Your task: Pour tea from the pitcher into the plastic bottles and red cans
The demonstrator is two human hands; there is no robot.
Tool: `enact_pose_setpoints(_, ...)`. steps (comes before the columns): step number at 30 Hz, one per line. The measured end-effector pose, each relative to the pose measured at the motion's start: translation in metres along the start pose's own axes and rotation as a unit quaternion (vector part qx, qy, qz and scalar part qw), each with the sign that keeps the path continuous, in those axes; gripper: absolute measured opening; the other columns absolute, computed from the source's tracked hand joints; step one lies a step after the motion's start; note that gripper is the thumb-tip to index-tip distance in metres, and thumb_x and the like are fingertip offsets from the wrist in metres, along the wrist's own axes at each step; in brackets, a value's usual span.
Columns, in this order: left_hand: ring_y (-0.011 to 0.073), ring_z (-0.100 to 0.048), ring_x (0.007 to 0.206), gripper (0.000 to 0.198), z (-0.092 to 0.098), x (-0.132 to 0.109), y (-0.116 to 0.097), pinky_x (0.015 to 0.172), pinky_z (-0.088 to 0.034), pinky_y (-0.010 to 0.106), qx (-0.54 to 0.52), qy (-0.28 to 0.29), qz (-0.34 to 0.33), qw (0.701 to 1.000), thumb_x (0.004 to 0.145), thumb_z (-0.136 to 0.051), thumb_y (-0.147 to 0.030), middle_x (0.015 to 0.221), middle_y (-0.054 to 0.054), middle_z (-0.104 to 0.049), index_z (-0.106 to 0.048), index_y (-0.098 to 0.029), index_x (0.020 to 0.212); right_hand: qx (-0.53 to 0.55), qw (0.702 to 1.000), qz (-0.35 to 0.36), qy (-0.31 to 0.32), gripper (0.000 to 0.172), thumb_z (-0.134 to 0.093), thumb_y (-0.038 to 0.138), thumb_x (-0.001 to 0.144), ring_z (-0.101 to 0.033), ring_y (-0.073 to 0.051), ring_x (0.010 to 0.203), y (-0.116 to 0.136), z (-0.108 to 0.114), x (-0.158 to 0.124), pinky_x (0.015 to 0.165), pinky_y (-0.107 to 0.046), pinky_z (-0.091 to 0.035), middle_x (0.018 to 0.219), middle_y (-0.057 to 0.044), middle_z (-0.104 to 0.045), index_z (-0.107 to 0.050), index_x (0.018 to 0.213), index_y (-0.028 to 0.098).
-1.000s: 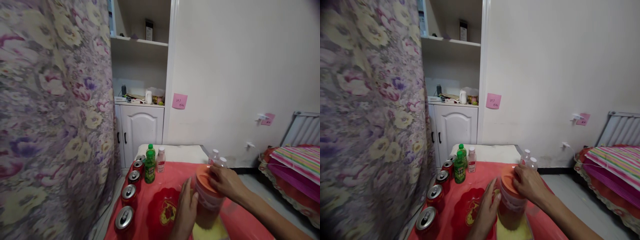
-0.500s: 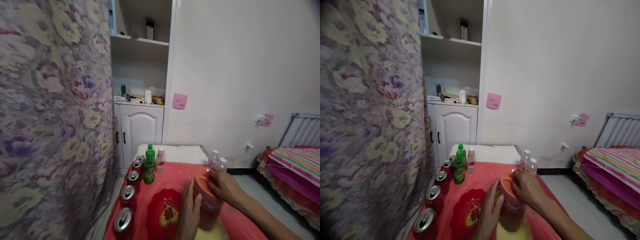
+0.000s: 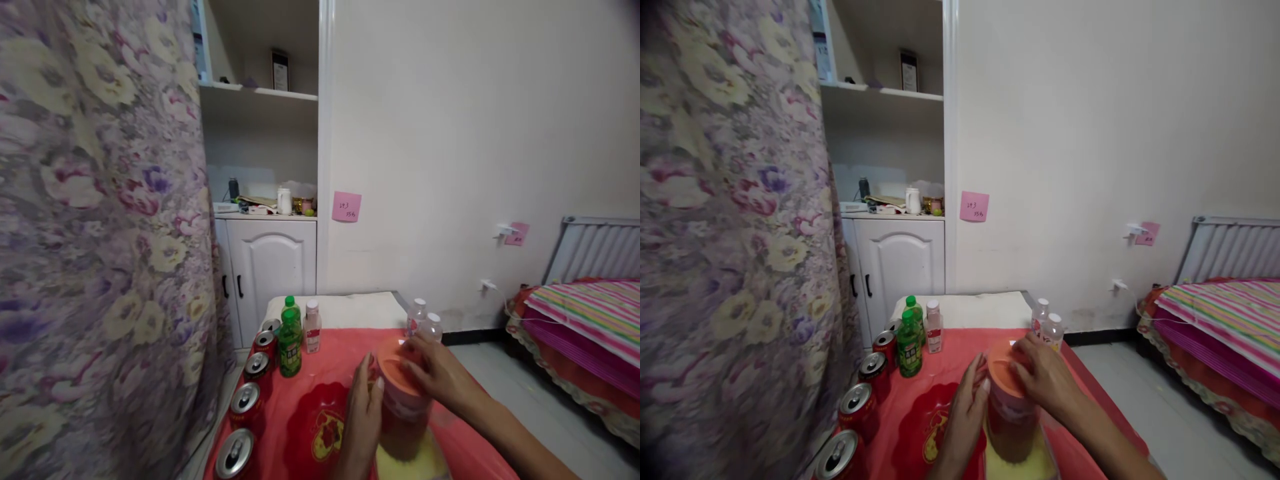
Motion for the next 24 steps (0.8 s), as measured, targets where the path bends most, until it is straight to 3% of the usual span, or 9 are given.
enact_pose_setpoints(3, 0.0258, -0.059, 0.134, 0.056, 0.002, 0.007, -0.006, 0.116, -0.045, 0.044, -0.002, 0.001, -0.012, 1.000, 0.093, -0.046, -0.033, 0.152, 0.020, -0.055, -0.048, -0.012, 0.144, 0.070, 0.995, -0.026, -0.069, 0.026, -0.046, 0.037, 0.098, -0.064, -0.022, 0.083, -0.020, 0.013, -0.017, 0.076, -0.037, -0.049, 0.109, -0.010, -0.065, -0.064, 0.107, 0.021)
enact_pose_setpoints(6, 0.0257, -0.063, 0.128, 0.048, 0.005, 0.014, -0.014, 0.112, -0.048, 0.045, 0.027, 0.008, -0.051, 0.998, 0.091, -0.046, -0.029, 0.143, 0.019, -0.063, -0.055, -0.014, 0.136, 0.122, 0.986, -0.060, -0.100, 0.029, -0.048, 0.044, 0.098, -0.061, -0.021, 0.076, -0.044, 0.013, -0.038, 0.072, -0.038, -0.049, 0.104, -0.010, -0.067, -0.064, 0.104, 0.021)
enact_pose_setpoints(11, 0.0237, -0.071, 0.109, 0.034, 0.012, 0.025, -0.032, 0.097, -0.056, 0.040, 0.094, 0.022, -0.080, 0.992, 0.090, -0.047, -0.029, 0.123, 0.014, -0.074, -0.065, -0.018, 0.117, 0.171, 0.979, -0.052, -0.103, 0.030, -0.055, 0.045, 0.097, -0.064, -0.024, 0.091, -0.056, 0.011, -0.049, 0.080, -0.039, -0.050, 0.120, -0.012, -0.067, -0.068, 0.113, 0.023)
enact_pose_setpoints(13, 0.0239, -0.072, 0.105, 0.031, 0.013, 0.029, -0.039, 0.095, -0.056, 0.039, 0.106, 0.033, -0.080, 0.991, 0.089, -0.049, -0.029, 0.118, 0.014, -0.076, -0.067, -0.018, 0.111, 0.185, 0.978, -0.025, -0.090, 0.030, -0.063, 0.043, 0.093, -0.064, -0.026, 0.104, -0.048, 0.015, -0.041, 0.090, -0.040, -0.050, 0.128, -0.011, -0.065, -0.070, 0.115, 0.024)
enact_pose_setpoints(16, 0.0249, -0.073, 0.106, 0.031, 0.014, 0.034, -0.046, 0.095, -0.055, 0.039, 0.118, 0.046, -0.078, 0.989, 0.088, -0.050, -0.031, 0.115, 0.014, -0.078, -0.069, -0.017, 0.109, 0.195, 0.980, -0.003, -0.032, 0.029, -0.073, 0.036, 0.086, -0.065, -0.026, 0.106, -0.031, 0.020, -0.024, 0.095, -0.039, -0.049, 0.119, -0.009, -0.071, -0.073, 0.112, 0.023)
enact_pose_setpoints(20, 0.0243, -0.073, 0.105, 0.032, 0.015, 0.034, -0.046, 0.095, -0.055, 0.038, 0.136, 0.043, -0.076, 0.987, 0.088, -0.049, -0.030, 0.116, 0.013, -0.078, -0.069, -0.018, 0.111, 0.144, 0.988, -0.019, 0.044, 0.027, -0.076, 0.022, 0.077, -0.067, -0.024, 0.090, -0.018, 0.015, -0.005, 0.081, -0.035, -0.049, 0.101, -0.007, -0.073, -0.077, 0.103, 0.020)
enact_pose_setpoints(24, 0.0235, -0.073, 0.103, 0.034, 0.015, 0.033, -0.044, 0.093, -0.056, 0.037, 0.141, 0.034, -0.078, 0.986, 0.088, -0.049, -0.030, 0.117, 0.012, -0.078, -0.069, -0.019, 0.112, 0.108, 0.991, 0.000, 0.073, 0.016, -0.076, 0.018, 0.074, -0.064, -0.023, 0.086, -0.018, 0.008, 0.001, 0.075, -0.033, -0.046, 0.092, -0.005, -0.070, -0.076, 0.090, 0.018)
Point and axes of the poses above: each hand's wrist, its own x-axis towards the middle knuckle, its own z-axis out of the back of the hand, y = z × x, the point moved 4 cm from there along x, towards the middle knuckle
